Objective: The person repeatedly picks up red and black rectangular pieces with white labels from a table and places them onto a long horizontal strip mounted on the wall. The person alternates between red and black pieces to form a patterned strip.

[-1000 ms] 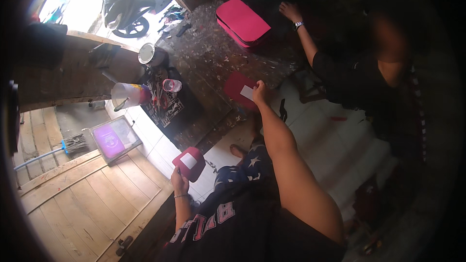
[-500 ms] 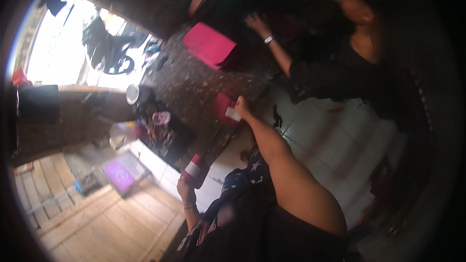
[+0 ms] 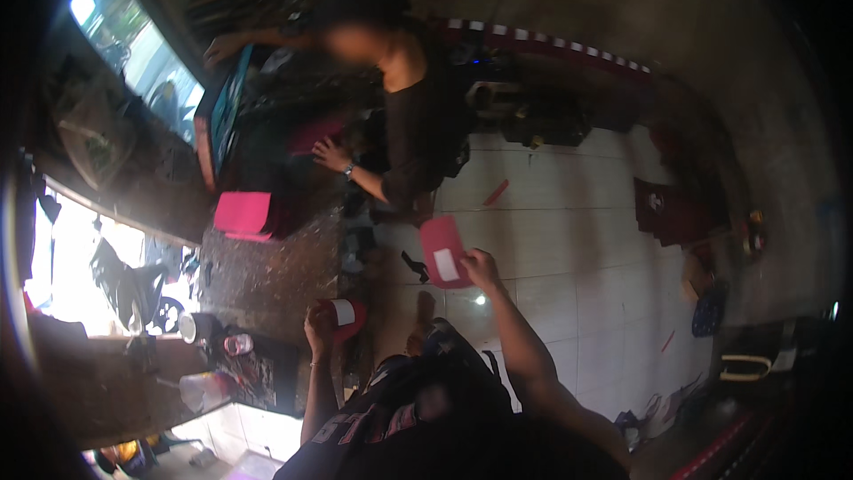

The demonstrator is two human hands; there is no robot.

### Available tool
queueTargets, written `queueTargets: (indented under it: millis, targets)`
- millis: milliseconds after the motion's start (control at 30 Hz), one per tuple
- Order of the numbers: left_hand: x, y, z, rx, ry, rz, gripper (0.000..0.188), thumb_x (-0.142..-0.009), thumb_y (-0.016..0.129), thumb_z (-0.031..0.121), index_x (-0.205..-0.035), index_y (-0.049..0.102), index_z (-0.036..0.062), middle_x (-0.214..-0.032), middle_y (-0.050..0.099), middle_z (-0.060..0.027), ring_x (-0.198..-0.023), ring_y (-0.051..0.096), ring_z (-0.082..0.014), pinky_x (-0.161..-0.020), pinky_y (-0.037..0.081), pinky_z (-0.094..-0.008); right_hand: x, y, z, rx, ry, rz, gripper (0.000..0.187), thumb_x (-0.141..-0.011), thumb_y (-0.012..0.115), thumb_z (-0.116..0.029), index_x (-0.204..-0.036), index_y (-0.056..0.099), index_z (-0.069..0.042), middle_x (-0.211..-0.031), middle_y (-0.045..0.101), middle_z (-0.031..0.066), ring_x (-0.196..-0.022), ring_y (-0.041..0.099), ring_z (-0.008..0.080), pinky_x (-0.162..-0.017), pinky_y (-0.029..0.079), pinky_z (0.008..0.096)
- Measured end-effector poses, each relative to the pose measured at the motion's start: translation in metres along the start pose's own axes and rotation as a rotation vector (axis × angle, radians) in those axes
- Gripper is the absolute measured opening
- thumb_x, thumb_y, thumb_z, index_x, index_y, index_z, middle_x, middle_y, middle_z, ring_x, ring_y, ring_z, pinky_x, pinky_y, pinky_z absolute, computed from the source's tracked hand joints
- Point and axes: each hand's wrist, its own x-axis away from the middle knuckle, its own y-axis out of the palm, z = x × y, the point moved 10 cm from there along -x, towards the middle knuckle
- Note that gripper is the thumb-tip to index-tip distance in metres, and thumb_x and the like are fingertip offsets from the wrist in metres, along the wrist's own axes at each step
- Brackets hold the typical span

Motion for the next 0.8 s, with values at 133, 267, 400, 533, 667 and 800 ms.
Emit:
queueTargets:
  millis: [133,267,400,533,667,800]
  targets:
    - [0.005,0.073,0.080,-0.132,0.336,-0.086,0.016,-0.082,0.049,0.008,-0.095,0.056,0.0005,-0.089,0.061,-0.0219,-0.083,0.060,-0.0408,-0.071,0.048,-0.0444,0.049,-0.125,0.071,0.146,0.084,0.330,0.020,-0.080,0.064,-0.013,-0.092,0.064,0.002,-0.086,0.066,0.0175,-0.078,0.064,0.0267,-0.071,0.049,0.0344]
    - [0.011,0.167,0.173,-0.050,0.486,-0.245,0.015,-0.081,0.052,0.007,-0.095,0.054,0.0015,-0.089,0.061,-0.0219,-0.083,0.059,-0.0419,-0.071,0.047,-0.0467,0.109,-0.237,0.155,0.155,0.194,0.578,0.012,-0.080,0.062,-0.005,-0.090,0.063,0.002,-0.080,0.065,0.0146,-0.074,0.062,0.0223,-0.068,0.048,0.0338]
    - [0.011,0.265,0.242,-0.085,0.483,-0.385,0.014,-0.082,0.053,0.007,-0.094,0.054,0.0012,-0.088,0.061,-0.0223,-0.081,0.060,-0.0405,-0.070,0.047,-0.0474,0.144,-0.322,0.195,0.159,0.544,0.773,0.032,-0.079,0.063,-0.006,-0.110,0.056,-0.003,-0.087,0.065,0.0155,-0.078,0.063,0.0289,-0.073,0.050,0.0361]
    - [0.025,0.379,0.308,-0.361,0.724,-0.438,0.016,-0.084,0.053,0.009,-0.098,0.054,0.0013,-0.092,0.061,-0.0226,-0.076,0.060,-0.0397,-0.070,0.047,-0.0472,0.125,-0.376,0.274,0.258,0.343,0.612,0.022,-0.079,0.060,-0.008,-0.100,0.065,-0.004,-0.088,0.067,0.0162,-0.085,0.065,0.0307,-0.078,0.050,0.0382]
    - [0.021,0.449,0.401,-0.047,0.552,-0.423,0.030,-0.084,0.049,0.005,-0.114,0.043,0.0039,-0.092,0.061,-0.0212,-0.077,0.061,-0.0396,-0.073,0.048,-0.0487,0.099,-0.417,0.318,0.253,0.358,0.314,0.023,-0.073,0.065,-0.007,-0.095,0.067,-0.001,-0.081,0.068,0.0157,-0.074,0.066,0.0272,-0.068,0.052,0.0353]
    - [0.024,0.523,0.497,0.024,0.551,-0.540,0.033,-0.083,0.048,0.003,-0.115,0.038,0.0044,-0.081,0.062,-0.0195,-0.077,0.060,-0.0416,-0.071,0.048,-0.0490,0.077,-0.455,0.407,0.173,0.341,0.235,0.033,-0.064,0.072,-0.003,-0.094,0.065,0.006,-0.078,0.068,0.0134,-0.075,0.066,0.0202,-0.064,0.052,0.0316]
